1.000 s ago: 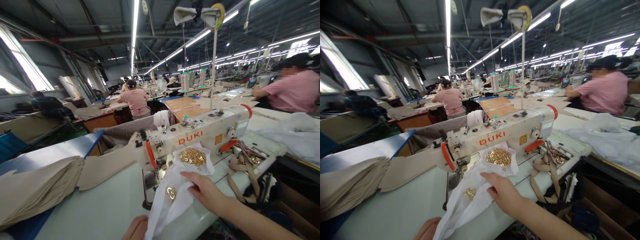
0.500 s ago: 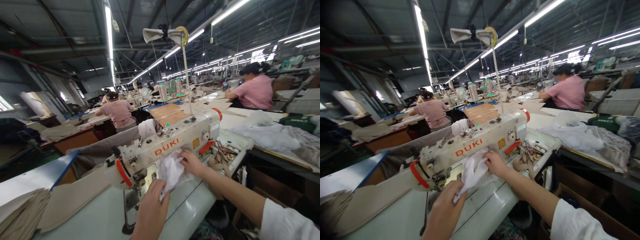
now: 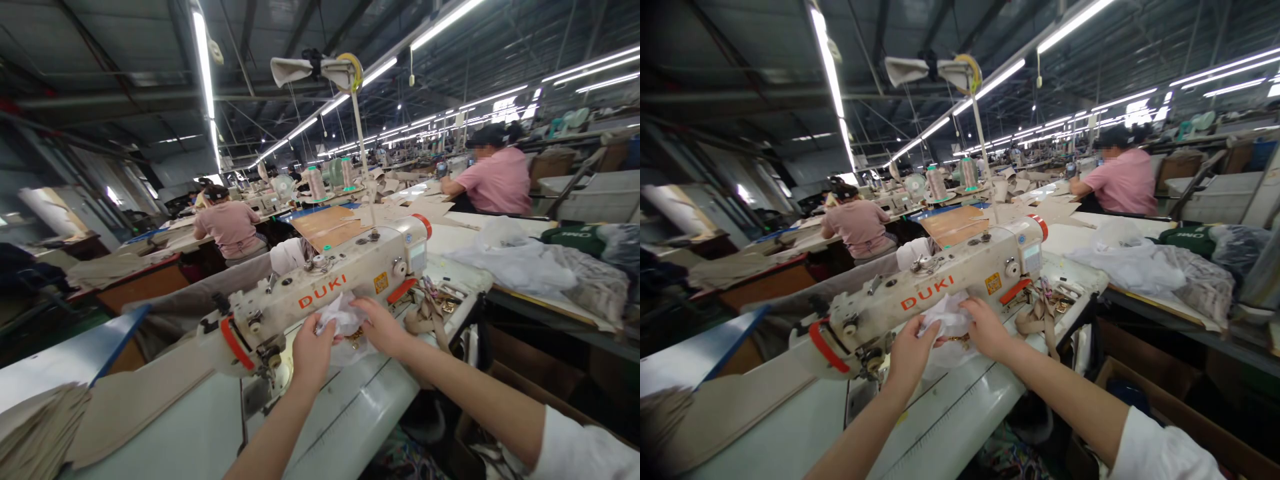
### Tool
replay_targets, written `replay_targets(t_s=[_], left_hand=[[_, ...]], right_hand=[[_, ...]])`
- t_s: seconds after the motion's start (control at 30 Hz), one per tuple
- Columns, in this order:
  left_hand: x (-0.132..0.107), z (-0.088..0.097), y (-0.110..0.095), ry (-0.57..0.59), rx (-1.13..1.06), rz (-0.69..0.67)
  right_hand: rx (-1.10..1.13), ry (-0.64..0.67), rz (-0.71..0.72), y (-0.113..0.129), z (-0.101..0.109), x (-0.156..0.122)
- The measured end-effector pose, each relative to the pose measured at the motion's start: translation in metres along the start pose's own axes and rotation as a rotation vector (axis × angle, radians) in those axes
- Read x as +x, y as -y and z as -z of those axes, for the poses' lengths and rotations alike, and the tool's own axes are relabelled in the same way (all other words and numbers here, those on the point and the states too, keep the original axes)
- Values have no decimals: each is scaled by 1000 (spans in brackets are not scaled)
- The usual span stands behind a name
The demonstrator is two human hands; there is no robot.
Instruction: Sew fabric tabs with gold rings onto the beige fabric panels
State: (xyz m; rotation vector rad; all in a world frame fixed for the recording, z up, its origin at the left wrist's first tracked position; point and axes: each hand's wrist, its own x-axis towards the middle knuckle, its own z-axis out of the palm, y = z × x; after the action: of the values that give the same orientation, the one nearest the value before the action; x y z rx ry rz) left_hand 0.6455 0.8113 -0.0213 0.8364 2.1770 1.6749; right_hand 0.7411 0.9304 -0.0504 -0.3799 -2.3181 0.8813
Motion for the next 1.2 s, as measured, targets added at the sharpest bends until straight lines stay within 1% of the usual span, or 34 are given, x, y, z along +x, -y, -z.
replay_targets(t_s=[0.1,0.2,0.33,0.43,0.53,0.6,0.7,0.77,0.87,1.0,1.2], left_hand=[[1,-4,-2,7,-71,-16],[-1,-7,-6,51,-129,-64],[-7,0,-9,164,-165,-105],[-10,10,-1,181,-127,-123],[-14,18,19,137,-37,-131],[-18,20,35,118,52,-137],[-30,18,56,117,202,-179],[-38,15,65,138,295,-224],[-49,11,72,192,418,-283],[-55,10,75,247,548,-331],[-60,11,78,281,661,-374]], right_hand=[[-55,12,60,20,8,-12],[-163,-16,55,28,9,-9],[-122,-76,17,18,3,4],[-68,-124,42,9,1,10],[-1,-198,49,5,3,12],[43,-245,45,5,5,12],[108,-305,16,7,5,11],[155,-338,-13,8,4,11],[232,-374,-56,11,2,9],[322,-399,-99,13,2,5],[594,-470,-196,17,6,1]])
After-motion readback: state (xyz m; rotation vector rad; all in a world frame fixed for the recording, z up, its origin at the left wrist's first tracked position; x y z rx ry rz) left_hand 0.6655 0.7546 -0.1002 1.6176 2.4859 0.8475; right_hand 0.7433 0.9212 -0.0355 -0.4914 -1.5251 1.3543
